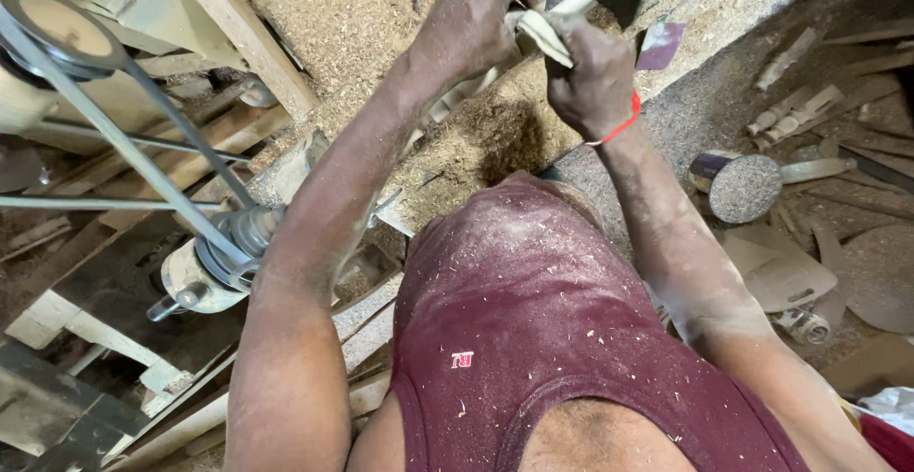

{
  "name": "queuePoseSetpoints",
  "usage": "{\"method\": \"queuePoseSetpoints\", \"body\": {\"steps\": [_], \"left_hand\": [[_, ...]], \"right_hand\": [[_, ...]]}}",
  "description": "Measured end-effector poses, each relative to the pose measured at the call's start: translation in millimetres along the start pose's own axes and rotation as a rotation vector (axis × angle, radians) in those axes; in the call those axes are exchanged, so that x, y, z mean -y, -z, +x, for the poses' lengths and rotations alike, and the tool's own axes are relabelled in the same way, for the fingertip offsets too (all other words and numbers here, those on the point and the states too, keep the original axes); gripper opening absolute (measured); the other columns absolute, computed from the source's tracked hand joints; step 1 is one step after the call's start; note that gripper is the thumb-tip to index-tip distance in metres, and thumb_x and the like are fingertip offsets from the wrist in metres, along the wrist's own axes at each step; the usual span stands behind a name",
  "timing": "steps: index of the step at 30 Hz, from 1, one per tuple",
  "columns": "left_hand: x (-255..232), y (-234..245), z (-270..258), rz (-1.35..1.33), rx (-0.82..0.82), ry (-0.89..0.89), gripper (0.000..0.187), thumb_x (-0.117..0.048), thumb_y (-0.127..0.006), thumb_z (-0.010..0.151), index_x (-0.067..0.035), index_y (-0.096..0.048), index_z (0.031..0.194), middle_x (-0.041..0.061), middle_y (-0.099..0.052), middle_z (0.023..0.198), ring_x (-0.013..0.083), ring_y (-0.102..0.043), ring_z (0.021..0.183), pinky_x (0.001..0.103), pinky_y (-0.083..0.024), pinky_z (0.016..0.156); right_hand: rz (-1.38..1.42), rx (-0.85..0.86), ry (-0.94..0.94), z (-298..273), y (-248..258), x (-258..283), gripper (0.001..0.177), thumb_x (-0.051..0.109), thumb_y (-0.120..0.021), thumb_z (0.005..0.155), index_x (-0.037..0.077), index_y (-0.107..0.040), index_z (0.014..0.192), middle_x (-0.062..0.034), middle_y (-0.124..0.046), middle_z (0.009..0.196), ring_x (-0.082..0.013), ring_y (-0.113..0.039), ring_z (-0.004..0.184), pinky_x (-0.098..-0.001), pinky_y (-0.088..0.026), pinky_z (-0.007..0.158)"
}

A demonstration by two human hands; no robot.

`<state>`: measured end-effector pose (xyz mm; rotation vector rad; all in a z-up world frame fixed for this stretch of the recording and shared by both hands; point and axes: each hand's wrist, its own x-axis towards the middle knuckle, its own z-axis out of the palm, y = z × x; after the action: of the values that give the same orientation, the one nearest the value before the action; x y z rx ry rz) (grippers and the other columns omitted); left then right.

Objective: The person sands a wooden spindle while it rotates on a lathe, first using a piece of sandpaper and then a cloth.

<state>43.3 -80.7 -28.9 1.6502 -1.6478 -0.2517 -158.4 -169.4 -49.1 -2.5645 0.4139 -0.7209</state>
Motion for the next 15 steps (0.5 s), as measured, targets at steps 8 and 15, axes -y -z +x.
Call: {"method": "queuePoseSetpoints", "body": {"steps": [8,15], "left_hand": [[0,-10,-26,-0.021,0.088,0.069,0.015,0.005,-0.076,0.091,-0.01,-0.073,0.088,0.005,-0.073,0.08,0.0139,-0.071,0.072,0.028,-0.063,0.065],[-8,-4,-17,-0.061,0.039,0.09,0.014,-0.006,-0.082,0.09,-0.008,-0.068,0.091,0.007,-0.074,0.075,0.0133,-0.073,0.067,0.026,-0.063,0.057]], "right_hand": [[-0.167,0.05,-0.021,-34,-35,-5,0.038,-0.005,-0.064,0.092,-0.001,-0.07,0.129,-0.0074,-0.067,0.071,-0.0135,-0.059,0.053,-0.0289,-0.052,0.045],[0.105,-0.072,-0.022,-16,-25,7,0.029,0.0,-0.062,0.101,0.004,-0.068,0.129,-0.0122,-0.077,0.098,-0.0156,-0.074,0.077,-0.0311,-0.062,0.065]]}}
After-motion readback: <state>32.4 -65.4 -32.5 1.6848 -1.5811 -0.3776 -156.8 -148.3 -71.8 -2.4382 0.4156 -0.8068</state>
